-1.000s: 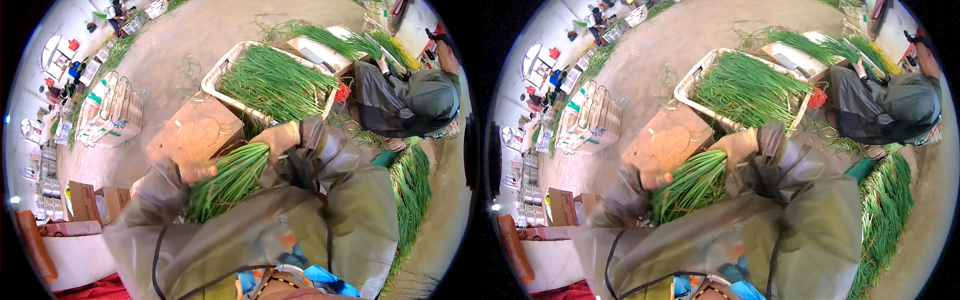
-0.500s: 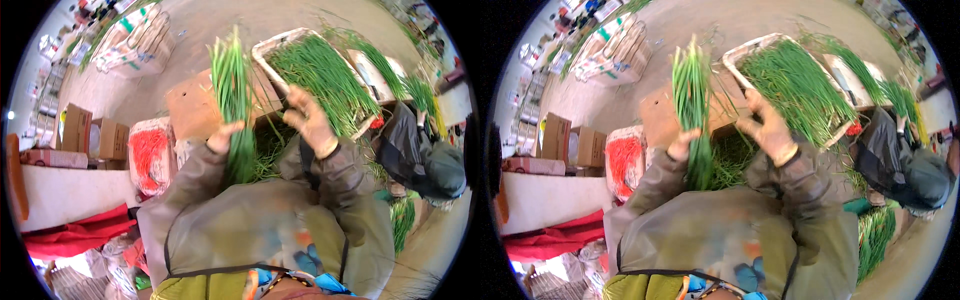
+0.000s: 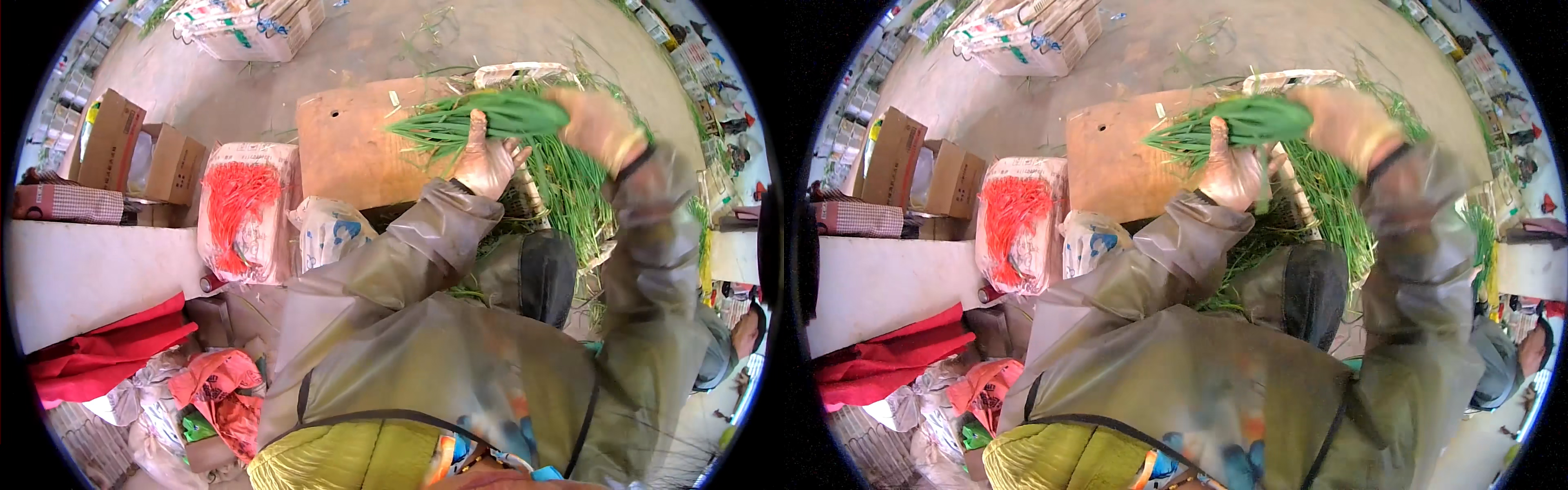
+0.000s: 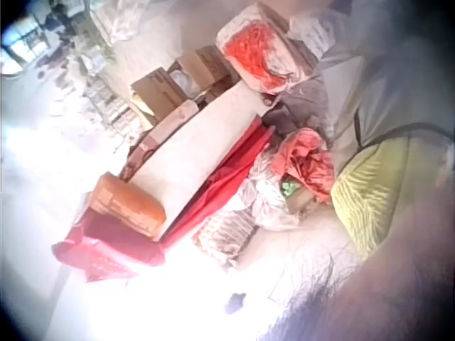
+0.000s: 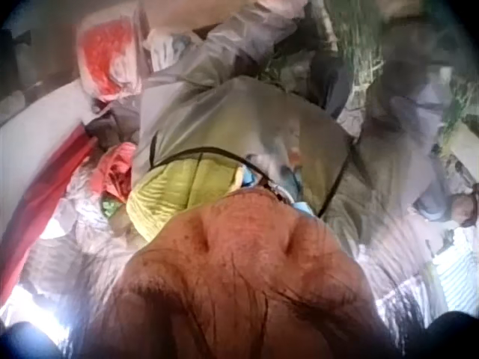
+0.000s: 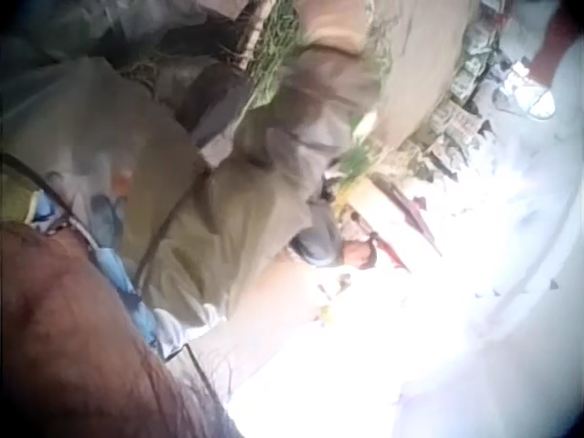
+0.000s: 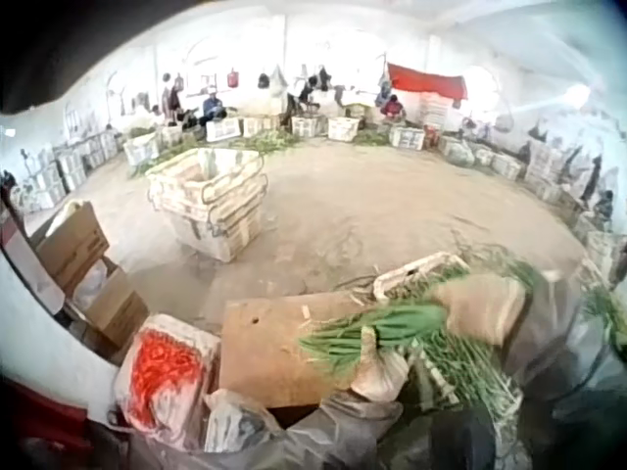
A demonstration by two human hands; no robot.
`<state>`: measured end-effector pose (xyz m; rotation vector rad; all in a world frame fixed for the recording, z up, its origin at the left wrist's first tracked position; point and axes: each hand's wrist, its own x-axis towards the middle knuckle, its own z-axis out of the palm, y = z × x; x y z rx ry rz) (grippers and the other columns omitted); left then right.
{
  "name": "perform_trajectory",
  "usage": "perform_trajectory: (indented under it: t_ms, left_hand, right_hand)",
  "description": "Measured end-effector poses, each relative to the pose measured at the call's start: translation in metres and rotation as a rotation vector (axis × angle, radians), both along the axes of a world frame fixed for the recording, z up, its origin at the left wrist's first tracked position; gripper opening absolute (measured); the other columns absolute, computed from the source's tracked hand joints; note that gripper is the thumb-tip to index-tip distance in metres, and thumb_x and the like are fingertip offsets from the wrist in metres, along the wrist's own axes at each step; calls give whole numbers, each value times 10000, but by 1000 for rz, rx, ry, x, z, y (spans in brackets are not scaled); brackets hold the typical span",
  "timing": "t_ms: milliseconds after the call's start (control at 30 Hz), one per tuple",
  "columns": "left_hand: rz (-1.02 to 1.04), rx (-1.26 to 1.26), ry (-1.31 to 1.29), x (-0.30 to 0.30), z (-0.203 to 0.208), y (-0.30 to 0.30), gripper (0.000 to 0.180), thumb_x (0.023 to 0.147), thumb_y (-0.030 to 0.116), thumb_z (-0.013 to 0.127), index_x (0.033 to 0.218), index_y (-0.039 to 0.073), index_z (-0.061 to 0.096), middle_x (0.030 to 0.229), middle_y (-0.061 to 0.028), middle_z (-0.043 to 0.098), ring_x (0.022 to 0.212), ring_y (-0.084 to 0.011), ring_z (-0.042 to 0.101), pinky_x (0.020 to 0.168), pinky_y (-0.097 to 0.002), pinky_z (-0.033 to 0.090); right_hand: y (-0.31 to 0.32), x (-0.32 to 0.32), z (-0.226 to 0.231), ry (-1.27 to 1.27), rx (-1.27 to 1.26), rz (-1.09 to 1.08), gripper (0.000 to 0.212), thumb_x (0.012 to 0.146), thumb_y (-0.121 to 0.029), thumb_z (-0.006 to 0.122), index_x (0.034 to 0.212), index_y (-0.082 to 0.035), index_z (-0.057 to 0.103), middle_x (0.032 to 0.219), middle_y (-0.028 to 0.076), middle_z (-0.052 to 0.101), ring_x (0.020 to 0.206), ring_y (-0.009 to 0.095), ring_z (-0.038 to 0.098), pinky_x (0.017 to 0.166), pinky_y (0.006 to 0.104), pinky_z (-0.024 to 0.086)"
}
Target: The person sorts through bunches of scallions, removing debris and dead leaves by hand while transferring them into different piles.
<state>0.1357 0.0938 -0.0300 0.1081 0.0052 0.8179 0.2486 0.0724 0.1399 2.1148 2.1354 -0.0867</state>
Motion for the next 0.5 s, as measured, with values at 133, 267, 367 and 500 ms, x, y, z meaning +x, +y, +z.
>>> perform_trajectory:
  t_ms: [133,267,367,500]
  left_hand:
    - [-130,91,169,-11,-37,5,692,719,589,609,1215,144,422,1273,-33,424,1169,-199,368,958,-455,274]
    - [-236,447,594,-71,-33,-35,781,750,245,672,1355,55,217,1295,-89,381,1235,-223,290,1034,-388,216]
    - [-284,324,767,-110,-58,-48,846,760,328,658,1372,53,143,1327,-135,309,1276,-250,228,1032,-442,198]
    - [-406,103,292,-112,-78,-42,999,721,615,576,1384,53,85,1377,-187,243,1322,-313,143,1038,-537,155]
  right_hand:
    - [96,-42,24,-304,-192,124,445,649,-101,629,1089,-92,559,844,150,634,818,327,606,739,385,485]
    - [150,-59,-36,-539,-260,71,505,604,-92,672,1097,-57,568,812,146,638,815,323,618,741,382,496]
    - [137,-73,-25,-606,-272,203,432,608,-88,680,1031,-36,605,794,154,641,807,315,633,716,389,511]
    - [92,-83,-10,-464,-202,175,193,728,-71,583,913,-23,610,839,147,642,779,284,646,642,402,522]
